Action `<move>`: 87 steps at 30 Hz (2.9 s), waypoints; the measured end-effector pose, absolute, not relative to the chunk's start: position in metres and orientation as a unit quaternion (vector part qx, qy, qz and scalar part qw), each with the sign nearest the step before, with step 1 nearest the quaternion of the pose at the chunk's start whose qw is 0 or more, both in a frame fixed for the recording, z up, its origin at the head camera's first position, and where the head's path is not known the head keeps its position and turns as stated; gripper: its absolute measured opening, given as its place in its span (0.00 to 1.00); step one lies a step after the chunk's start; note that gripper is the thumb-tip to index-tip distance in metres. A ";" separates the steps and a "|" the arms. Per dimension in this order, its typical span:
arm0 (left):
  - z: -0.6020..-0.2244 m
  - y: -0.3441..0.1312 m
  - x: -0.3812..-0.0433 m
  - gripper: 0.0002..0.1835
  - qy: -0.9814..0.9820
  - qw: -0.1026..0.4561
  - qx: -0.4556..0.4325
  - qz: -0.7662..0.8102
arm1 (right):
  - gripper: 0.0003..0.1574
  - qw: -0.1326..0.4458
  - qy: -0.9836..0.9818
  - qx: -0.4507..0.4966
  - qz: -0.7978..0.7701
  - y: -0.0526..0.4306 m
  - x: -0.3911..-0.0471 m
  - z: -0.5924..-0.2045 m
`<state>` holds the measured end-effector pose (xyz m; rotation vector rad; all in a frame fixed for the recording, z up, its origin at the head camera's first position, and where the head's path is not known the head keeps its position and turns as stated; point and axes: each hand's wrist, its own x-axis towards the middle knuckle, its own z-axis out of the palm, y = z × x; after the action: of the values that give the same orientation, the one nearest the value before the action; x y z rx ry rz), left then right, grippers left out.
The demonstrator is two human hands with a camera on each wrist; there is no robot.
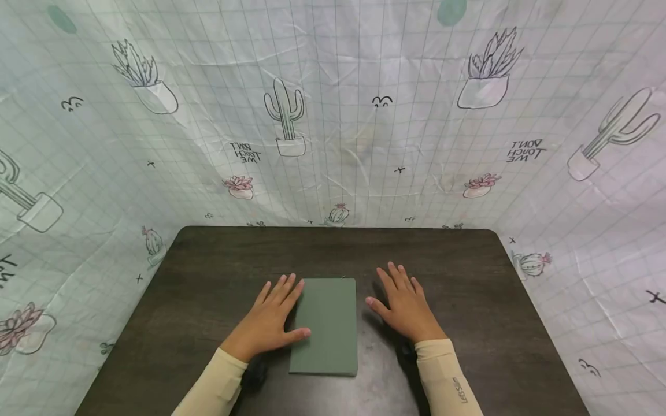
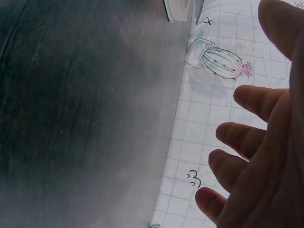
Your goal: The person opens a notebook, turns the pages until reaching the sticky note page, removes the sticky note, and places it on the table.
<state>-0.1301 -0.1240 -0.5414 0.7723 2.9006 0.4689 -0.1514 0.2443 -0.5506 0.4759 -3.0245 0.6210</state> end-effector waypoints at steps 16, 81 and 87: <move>-0.552 -0.087 -0.114 0.62 0.934 0.085 0.324 0.120 | 0.54 -0.010 -0.969 0.150 0.198 0.246 -0.148 -0.558; -0.560 -0.113 -0.071 0.70 0.910 -0.198 0.322 0.171 | 0.63 -0.048 -0.971 0.203 0.115 0.197 -0.140 -0.572; -0.561 -0.127 -0.065 0.63 0.900 -0.247 0.304 0.189 | 0.62 -0.044 -0.969 0.212 0.122 0.196 -0.141 -0.573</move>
<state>-0.0651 -0.1273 -0.5608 1.1425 3.3832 0.7116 -0.1410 0.1965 -0.5727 0.6842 -3.1323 0.3949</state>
